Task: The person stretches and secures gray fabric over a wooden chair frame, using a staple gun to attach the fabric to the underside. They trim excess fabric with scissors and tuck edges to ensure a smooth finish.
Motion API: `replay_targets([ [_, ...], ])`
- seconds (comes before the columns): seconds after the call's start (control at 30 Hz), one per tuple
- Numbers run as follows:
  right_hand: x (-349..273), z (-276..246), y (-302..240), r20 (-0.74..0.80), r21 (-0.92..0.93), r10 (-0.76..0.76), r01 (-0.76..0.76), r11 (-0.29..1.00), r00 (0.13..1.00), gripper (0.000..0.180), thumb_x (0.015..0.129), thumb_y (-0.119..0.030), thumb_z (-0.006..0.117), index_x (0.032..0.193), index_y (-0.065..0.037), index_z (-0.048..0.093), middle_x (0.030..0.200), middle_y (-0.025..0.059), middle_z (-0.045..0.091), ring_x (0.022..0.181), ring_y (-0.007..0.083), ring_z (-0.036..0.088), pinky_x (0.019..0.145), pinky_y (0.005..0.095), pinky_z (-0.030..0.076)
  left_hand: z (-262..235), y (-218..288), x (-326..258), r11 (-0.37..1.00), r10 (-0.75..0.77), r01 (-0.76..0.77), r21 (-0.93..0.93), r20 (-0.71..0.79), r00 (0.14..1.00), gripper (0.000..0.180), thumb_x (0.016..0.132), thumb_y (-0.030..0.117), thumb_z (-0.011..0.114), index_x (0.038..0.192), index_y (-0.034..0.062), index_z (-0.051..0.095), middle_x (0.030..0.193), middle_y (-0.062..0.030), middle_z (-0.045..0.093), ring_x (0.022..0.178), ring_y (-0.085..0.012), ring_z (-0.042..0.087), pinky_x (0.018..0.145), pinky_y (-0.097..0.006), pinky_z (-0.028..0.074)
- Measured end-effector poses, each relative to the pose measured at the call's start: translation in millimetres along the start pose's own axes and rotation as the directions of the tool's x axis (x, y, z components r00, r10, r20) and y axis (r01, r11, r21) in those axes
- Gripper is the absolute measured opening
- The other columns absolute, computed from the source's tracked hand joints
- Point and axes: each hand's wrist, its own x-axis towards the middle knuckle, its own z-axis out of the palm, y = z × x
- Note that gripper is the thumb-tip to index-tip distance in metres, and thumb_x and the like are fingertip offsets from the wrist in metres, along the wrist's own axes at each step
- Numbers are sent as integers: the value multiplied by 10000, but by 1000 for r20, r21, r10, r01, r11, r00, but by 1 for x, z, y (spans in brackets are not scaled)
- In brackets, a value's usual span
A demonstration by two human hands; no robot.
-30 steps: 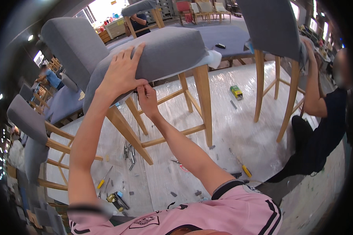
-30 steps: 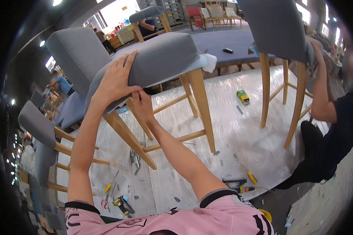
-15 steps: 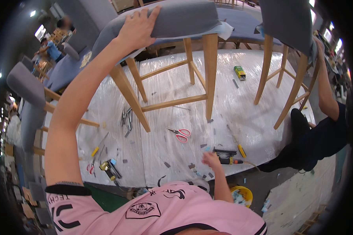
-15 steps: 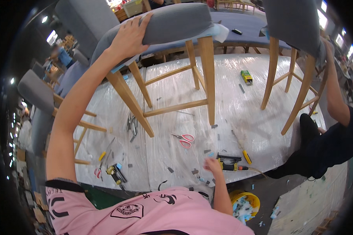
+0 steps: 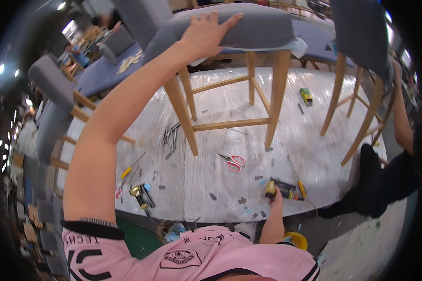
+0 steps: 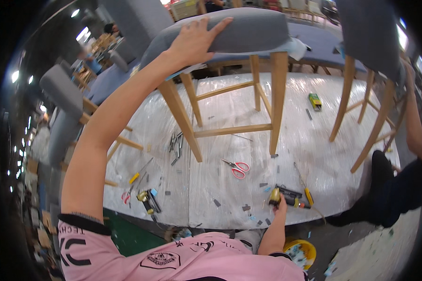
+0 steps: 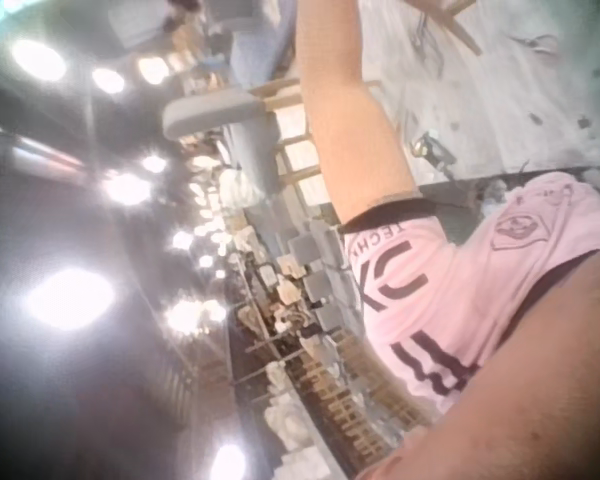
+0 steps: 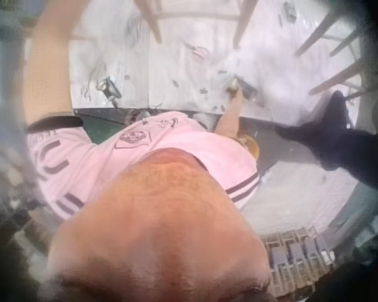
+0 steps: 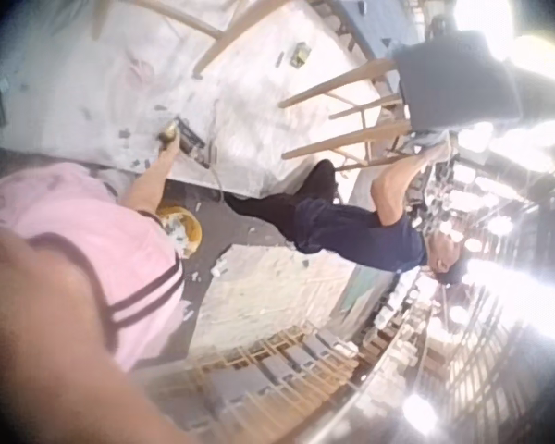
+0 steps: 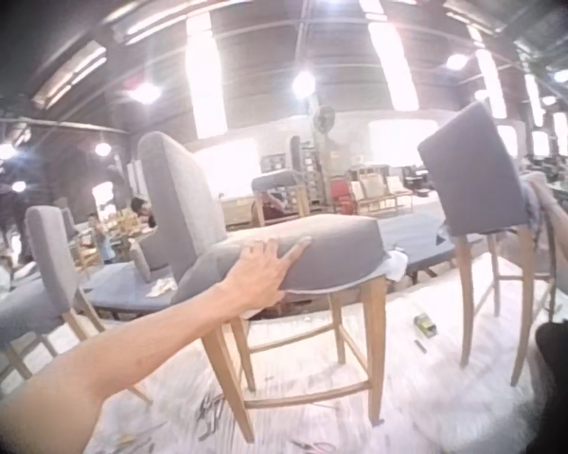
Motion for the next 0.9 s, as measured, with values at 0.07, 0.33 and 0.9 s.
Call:
replay_targets([
  [0.07, -14, 31, -28, 58, 146, -56, 47, 988, 997, 415, 863, -548, 735, 1085, -202, 677, 967, -18, 686, 777, 142, 636, 631, 308, 473, -3, -6, 0, 1000, -5, 5, 25, -5, 1000, 1085, 825, 316, 815, 1648, 358, 109, 1380, -285, 490, 1183, -438, 589, 967, -546, 494],
  [0.33, -221, 238, -82, 561, 489, -525, 255, 834, 640, 497, 996, -336, 627, 1448, -166, 511, 1318, 65, 638, 1186, 225, 636, 954, 456, 549, -33, 3, -3, 1000, -2, 0, 14, 96, 995, 1056, 783, 302, 819, 1630, 150, 208, 1242, -299, 538, 1112, -441, 595, 911, -574, 502],
  [0.9, -346, 454, -162, 464, 309, -857, 948, -81, -224, 446, 852, 47, 657, 1287, -29, 595, 1117, 114, 668, 994, 228, 639, 914, 352, 508, -41, 16, -15, 999, -35, 34, 7, 110, 993, 1054, 767, 253, 808, 1639, 178, 220, 1290, -304, 536, 1150, -444, 574, 982, -578, 453],
])
